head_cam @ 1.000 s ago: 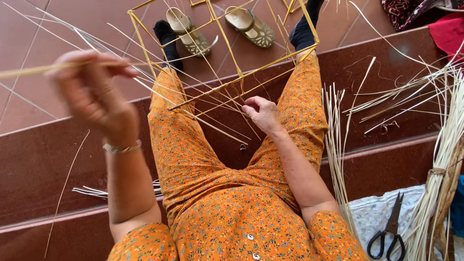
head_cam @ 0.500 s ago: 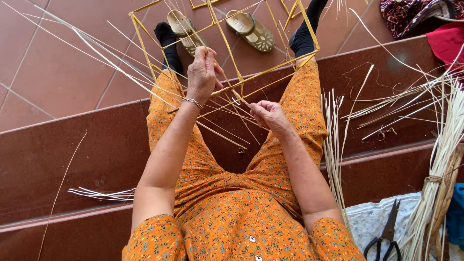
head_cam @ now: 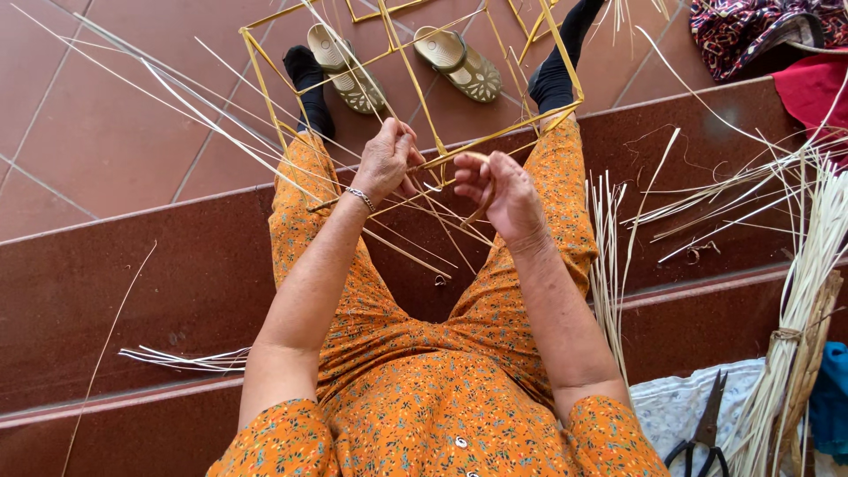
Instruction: The person sits on the floor and weaves thin bamboo strips into a rectangular frame, repeatedly threading and tightening the strips by hand. The person occasionally reaches for additional strips from a nearby bundle.
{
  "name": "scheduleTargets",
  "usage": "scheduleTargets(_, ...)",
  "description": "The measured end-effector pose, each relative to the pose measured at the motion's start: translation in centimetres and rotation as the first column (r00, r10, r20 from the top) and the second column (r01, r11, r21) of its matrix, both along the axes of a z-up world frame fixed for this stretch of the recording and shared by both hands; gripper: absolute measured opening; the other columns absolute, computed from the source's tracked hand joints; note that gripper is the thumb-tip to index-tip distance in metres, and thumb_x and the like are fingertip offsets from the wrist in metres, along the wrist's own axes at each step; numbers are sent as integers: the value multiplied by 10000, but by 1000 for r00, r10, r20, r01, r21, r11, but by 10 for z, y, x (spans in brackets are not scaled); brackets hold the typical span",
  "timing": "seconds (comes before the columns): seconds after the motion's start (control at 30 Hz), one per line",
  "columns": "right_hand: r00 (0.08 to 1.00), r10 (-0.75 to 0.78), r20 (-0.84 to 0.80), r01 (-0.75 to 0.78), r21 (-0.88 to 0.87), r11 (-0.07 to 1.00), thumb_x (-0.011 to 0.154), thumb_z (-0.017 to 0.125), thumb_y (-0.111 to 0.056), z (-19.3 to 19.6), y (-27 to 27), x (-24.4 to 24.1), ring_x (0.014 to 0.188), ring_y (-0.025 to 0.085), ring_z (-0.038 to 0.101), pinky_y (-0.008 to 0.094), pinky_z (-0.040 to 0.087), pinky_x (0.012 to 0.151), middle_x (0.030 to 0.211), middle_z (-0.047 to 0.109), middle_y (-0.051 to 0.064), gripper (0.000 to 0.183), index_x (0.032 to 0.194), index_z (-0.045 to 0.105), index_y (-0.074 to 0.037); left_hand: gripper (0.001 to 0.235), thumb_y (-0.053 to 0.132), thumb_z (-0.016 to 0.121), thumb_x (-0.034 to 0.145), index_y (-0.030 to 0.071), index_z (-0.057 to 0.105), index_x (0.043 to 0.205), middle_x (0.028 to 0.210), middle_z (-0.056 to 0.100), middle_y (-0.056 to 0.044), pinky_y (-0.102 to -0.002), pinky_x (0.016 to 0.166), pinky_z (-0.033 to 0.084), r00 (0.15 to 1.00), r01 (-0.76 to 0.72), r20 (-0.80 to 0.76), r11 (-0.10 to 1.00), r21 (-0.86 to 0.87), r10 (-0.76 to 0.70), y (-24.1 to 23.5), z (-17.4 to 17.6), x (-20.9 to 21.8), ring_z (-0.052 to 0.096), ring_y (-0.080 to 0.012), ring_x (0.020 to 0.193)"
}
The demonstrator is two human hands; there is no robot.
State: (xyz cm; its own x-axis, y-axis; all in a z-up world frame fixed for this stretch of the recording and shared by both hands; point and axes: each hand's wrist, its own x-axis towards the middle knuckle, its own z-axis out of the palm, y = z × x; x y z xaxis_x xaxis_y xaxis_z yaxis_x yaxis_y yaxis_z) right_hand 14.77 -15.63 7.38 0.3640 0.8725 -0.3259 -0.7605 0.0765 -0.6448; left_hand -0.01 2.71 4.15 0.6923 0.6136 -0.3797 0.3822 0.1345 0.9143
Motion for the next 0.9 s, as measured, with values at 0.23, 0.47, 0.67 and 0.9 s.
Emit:
scheduleTargets(0.23, 974, -77, 214, 76, 12, 997, 1092, 522, -253, 42, 30, 17, 987, 252, 731, 422, 633, 920, 1096, 726, 188, 260, 909, 591, -82, 99, 159, 486, 1050, 112, 457, 1131, 870, 737, -78, -268, 334, 523, 998, 55, 12, 998, -7, -54, -2, 9, -5, 646, -146, 431)
scheduleTargets(0.47, 874, 83, 479, -98, 6, 995, 1086, 546, -335, 27, 104, 36, 1090, 190, 686, 345, 598, 924, 1173, 727, 99, 270, 1045, 653, -90, 175, 86, 774, 818, 113, 625, 906, 818, 765, -30, -247, 576, 595, 990, 76, -135, 956, 283, -39, -5, -24, 2, 705, -73, 671)
scheduleTargets(0.67, 646, 170, 745, -321, 63, 945, 1119, 440, -478, 40, 154, 25, 1070, 115, 597, 256, 487, 937, 1125, 687, 49, 465, 1147, 720, -107, 139, 130, 824, 780, 132, 790, 914, 846, 796, -12, -249, 702, 604, 996, -42, -61, 949, 313, 64, -15, -26, 5, 722, -60, 738)
scheduleTargets(0.9, 442, 102, 891, -42, -93, 995, 1101, 564, -386, 25, 115, 33, 563, 97, 599, 262, 456, 524, 647, 647, 27, 489, 771, 687, -47, 131, 91, 767, 761, 109, 832, 874, 828, 801, -42, -269, 686, 608, 978, 30, -207, 968, 250, 23, -12, -32, 8, 729, -96, 686)
